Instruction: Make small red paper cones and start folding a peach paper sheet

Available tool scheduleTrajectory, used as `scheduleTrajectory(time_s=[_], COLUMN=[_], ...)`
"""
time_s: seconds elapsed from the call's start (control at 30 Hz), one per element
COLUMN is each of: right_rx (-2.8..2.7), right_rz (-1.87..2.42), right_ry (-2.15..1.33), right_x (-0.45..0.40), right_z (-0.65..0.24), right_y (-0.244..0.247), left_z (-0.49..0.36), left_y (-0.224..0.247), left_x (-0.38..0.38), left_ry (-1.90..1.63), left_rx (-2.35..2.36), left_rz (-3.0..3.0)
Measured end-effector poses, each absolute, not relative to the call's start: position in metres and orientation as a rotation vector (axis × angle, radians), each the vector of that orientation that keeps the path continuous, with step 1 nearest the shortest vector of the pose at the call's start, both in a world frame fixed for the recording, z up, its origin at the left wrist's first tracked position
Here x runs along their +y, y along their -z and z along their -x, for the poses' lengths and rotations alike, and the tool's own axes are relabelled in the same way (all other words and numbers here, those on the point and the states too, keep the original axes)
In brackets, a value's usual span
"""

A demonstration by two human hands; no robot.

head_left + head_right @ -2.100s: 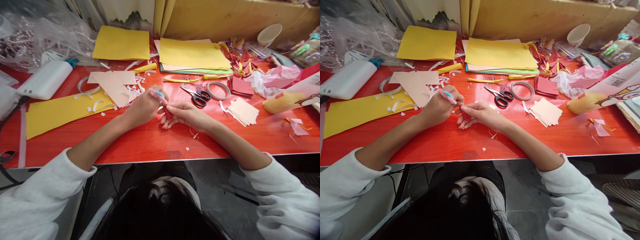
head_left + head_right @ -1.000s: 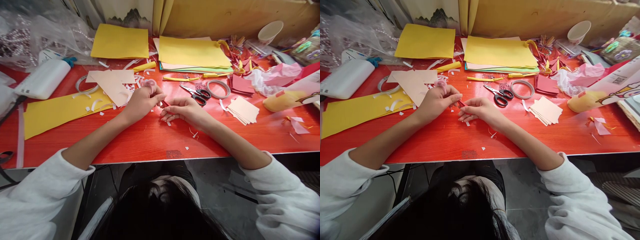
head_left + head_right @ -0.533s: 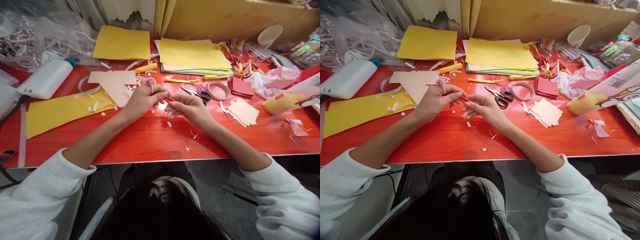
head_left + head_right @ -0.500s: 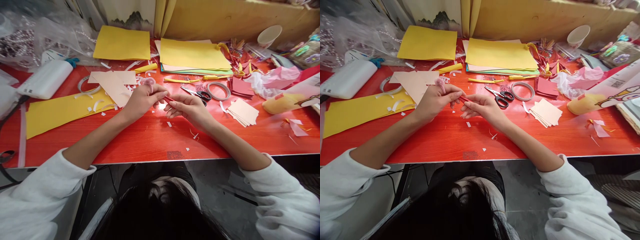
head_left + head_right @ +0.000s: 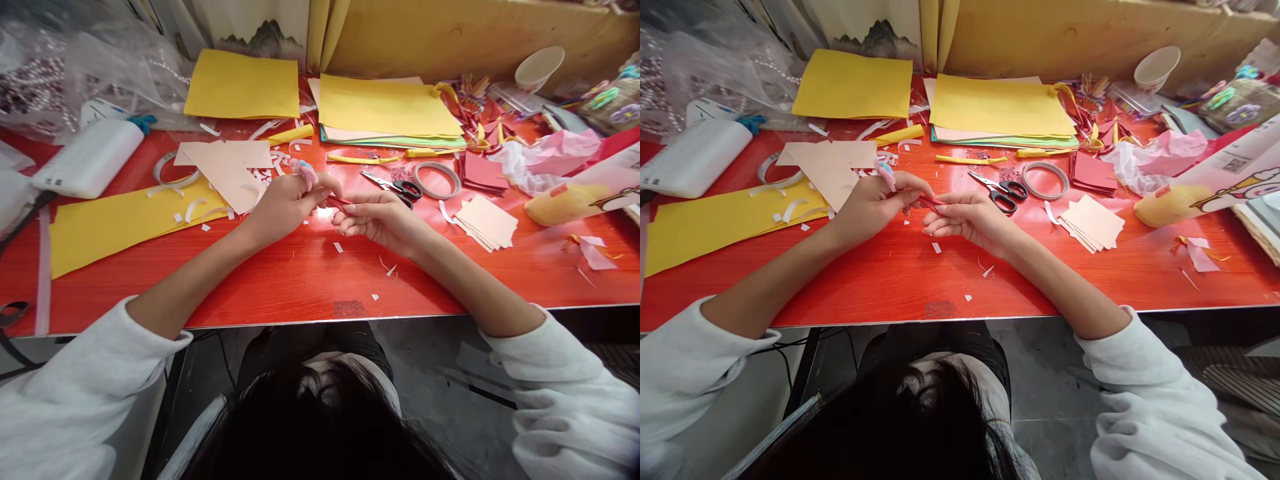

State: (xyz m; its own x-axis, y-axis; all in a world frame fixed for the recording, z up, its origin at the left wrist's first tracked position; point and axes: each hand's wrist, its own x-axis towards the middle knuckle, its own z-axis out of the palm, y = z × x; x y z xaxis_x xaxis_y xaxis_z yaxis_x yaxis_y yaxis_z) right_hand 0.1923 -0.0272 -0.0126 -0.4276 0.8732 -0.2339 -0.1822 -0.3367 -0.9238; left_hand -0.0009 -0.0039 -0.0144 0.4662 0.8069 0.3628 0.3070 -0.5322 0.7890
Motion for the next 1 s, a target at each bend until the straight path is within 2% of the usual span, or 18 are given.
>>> scheduleTrajectory(time_s=[0.27, 0.4, 0.5, 0.67, 0.83, 1.0], right_rx=[-1.181, -1.183, -1.198, -1.224, -1.270, -1.287], right_rz=[0.936, 0.947, 0.952, 0.905, 0.912, 0.994], right_ry=[-1.918, -1.843, -1.806, -1.948, -2.030, -1.931], right_x=[-0.0271, -0.0268, -0.0274, -0.0286, -0.0306, -0.0313], right_z=[-0.1911, -0.1912, -0.1918, -0.1924, -0.1907, -0.1875], right_y=[0.0195, 0.0193, 0.0174, 0.0163, 0.0152, 0.0140], left_z=[-0.0005, -0.0025, -0.0011, 0.0032, 0.0027, 0.0033], left_y=[0.0152, 0.0156, 0.0142, 0.0178, 0.0216, 0.0206], left_x=[-0.0069, -0.0053, -0.0039, -0.0008, -0.0030, 0.0006], left_ry=[-1.000, -1.007, -1.016, -1.043, -1.074, -0.996], left_rx=[0.834, 0.870, 0.924, 0.932, 0.886, 0.907], left_rz=[-2.042, -1.934, -2.102, -2.405, -2.465, -2.372])
